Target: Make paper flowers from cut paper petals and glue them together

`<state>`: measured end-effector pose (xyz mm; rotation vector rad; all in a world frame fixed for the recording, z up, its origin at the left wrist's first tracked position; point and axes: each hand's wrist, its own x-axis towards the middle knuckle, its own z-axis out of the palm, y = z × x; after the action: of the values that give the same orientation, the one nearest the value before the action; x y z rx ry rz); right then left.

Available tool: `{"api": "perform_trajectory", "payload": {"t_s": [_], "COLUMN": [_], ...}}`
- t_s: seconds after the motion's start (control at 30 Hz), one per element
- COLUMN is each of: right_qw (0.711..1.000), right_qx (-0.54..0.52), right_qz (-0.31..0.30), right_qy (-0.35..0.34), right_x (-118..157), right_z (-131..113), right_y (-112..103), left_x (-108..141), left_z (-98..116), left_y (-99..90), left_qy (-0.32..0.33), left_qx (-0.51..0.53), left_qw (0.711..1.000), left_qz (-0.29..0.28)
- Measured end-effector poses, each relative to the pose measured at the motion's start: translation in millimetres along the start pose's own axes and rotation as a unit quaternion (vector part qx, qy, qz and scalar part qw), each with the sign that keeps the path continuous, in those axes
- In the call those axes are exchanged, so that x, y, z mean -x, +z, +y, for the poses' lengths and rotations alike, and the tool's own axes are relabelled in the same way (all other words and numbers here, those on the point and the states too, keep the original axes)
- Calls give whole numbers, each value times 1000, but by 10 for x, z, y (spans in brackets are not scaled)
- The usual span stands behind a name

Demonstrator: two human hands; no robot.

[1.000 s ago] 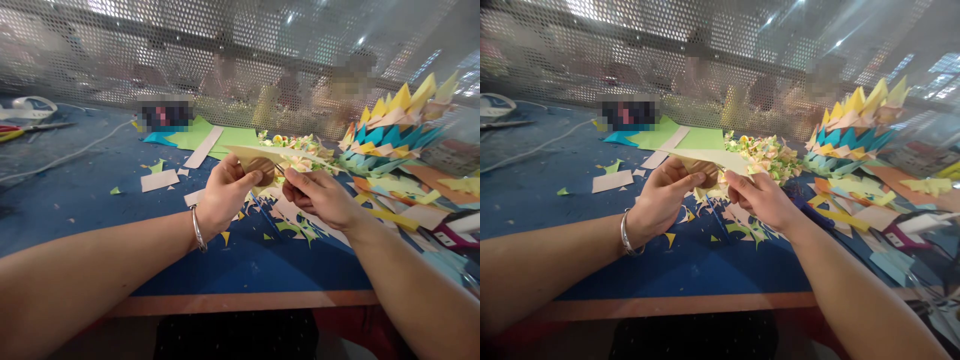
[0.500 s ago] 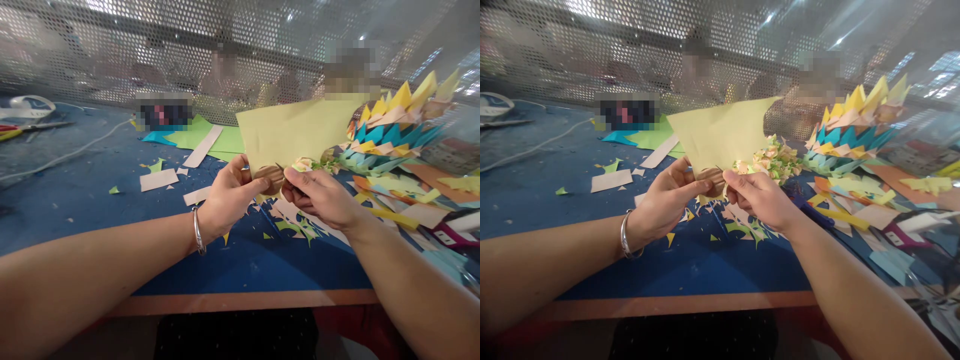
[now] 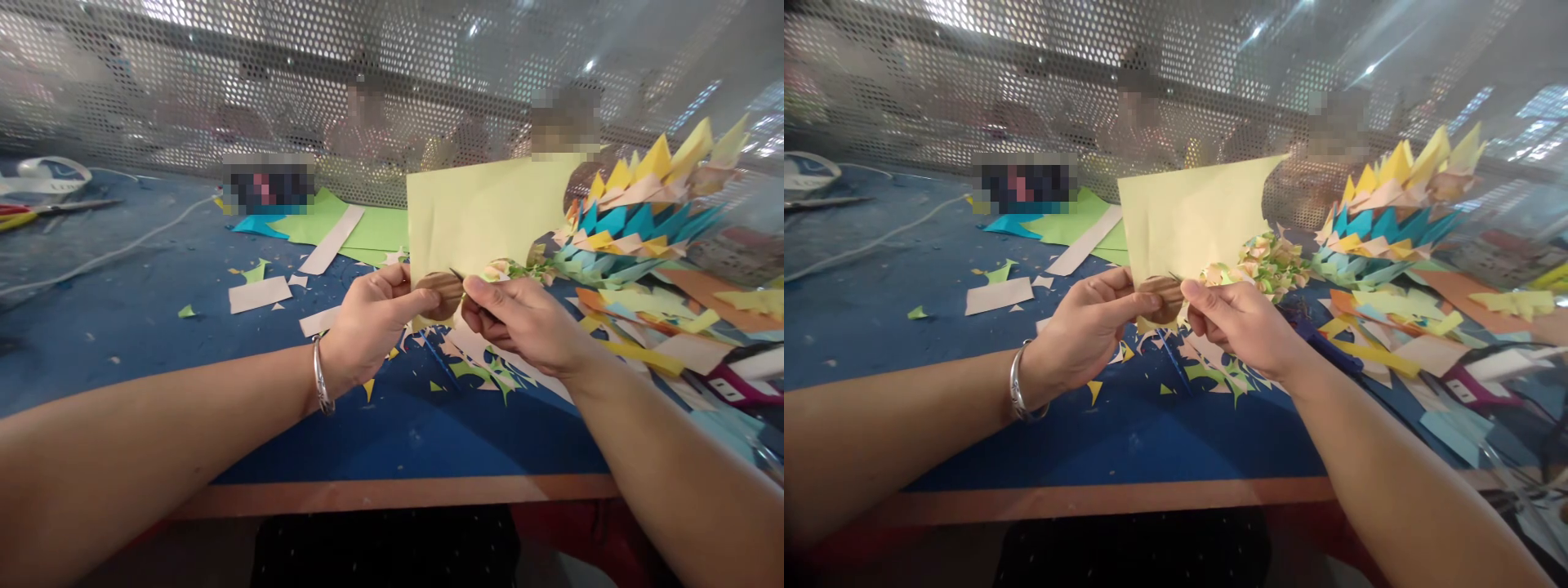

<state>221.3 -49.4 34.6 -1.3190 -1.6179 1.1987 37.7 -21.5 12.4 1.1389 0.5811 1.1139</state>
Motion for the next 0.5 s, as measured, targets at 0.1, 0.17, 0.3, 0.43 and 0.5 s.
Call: {"api": "perform_trajectory", "payload": {"t_s": [0.1, 0.17, 0.3, 0.43, 0.5], "right_qw": [1000, 1000, 1000, 1000, 1000], "right_qx": [2, 2, 2, 2, 5], "right_qz": [1, 3, 7, 10, 10], "right_qy": [0, 0, 0, 1, 4], "right_x": [-10, -17, -23, -17, -14], "right_z": [20, 40, 59, 36, 21], "right_y": [-7, -12, -15, -8, -4], "left_x": [-6, -10, -10, -6, -5], "left_z": [-1, -7, -14, 0, 14], "left_y": [-8, -12, -10, -2, 1], "left_qy": [-4, -3, 7, 25, 37], "left_qx": [-7, -4, 5, -22, -58], "left_qw": [1000, 1000, 1000, 999, 998], "left_qz": [1, 0, -3, -2, 3]}}
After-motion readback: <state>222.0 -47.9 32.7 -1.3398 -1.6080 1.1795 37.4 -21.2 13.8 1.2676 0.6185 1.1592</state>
